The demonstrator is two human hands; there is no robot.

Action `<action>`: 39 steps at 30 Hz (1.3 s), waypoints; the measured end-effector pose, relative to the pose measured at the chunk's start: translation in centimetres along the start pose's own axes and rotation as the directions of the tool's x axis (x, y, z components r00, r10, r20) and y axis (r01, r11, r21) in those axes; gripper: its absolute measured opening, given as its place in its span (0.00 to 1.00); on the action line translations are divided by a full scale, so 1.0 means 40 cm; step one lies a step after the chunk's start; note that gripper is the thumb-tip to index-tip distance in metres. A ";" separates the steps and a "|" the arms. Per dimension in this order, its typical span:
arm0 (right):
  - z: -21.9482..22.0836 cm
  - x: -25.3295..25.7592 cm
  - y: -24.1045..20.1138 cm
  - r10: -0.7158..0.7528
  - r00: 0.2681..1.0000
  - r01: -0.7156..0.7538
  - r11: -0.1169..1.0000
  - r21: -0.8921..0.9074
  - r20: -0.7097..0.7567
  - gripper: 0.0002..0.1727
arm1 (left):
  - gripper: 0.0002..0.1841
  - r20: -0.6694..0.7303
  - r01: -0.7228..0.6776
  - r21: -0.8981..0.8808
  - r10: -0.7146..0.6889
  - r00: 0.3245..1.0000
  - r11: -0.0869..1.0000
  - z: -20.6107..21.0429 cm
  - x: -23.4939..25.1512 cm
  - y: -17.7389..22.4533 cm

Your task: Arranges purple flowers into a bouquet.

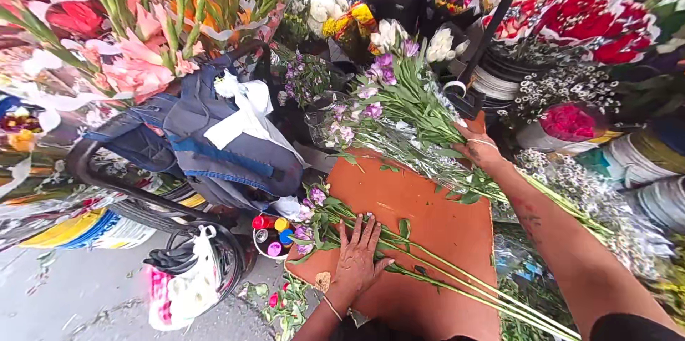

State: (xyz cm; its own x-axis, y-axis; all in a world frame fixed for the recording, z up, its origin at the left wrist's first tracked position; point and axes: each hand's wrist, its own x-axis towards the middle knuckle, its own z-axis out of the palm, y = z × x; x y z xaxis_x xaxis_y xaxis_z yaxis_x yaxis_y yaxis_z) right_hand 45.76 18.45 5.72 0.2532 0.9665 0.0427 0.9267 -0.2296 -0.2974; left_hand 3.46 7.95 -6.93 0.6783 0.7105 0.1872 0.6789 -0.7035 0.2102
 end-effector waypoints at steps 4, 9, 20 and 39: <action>0.081 0.033 0.011 0.039 0.987 -0.042 0.999 0.012 0.156 0.44 | 0.45 -0.009 -0.001 0.001 0.001 1.000 1.000 0.003 0.000 -0.002; 0.053 -0.006 0.004 -0.012 0.991 0.006 0.999 -0.041 -0.133 0.55 | 0.45 -0.032 -0.006 0.011 0.006 0.999 1.000 0.012 -0.005 -0.005; -0.116 -0.169 -0.137 -0.194 0.880 0.132 0.977 -0.170 -0.434 0.20 | 0.45 0.052 0.012 -0.009 -0.011 0.999 1.000 -0.008 -0.001 0.000; -0.043 -0.416 -0.489 -0.554 0.712 0.526 0.828 -0.195 -0.432 0.20 | 0.55 -0.062 -0.014 -0.158 0.004 0.998 0.987 -0.037 -0.006 -0.004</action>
State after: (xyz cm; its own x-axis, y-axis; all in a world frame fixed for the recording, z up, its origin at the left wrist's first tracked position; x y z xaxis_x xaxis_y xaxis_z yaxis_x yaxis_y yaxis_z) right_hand 23.90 6.65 12.44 -0.2132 0.7657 0.6068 0.9546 0.2956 -0.0376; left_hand 2.78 7.93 -5.60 0.6626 0.7071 0.2471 0.6162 -0.7021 0.3568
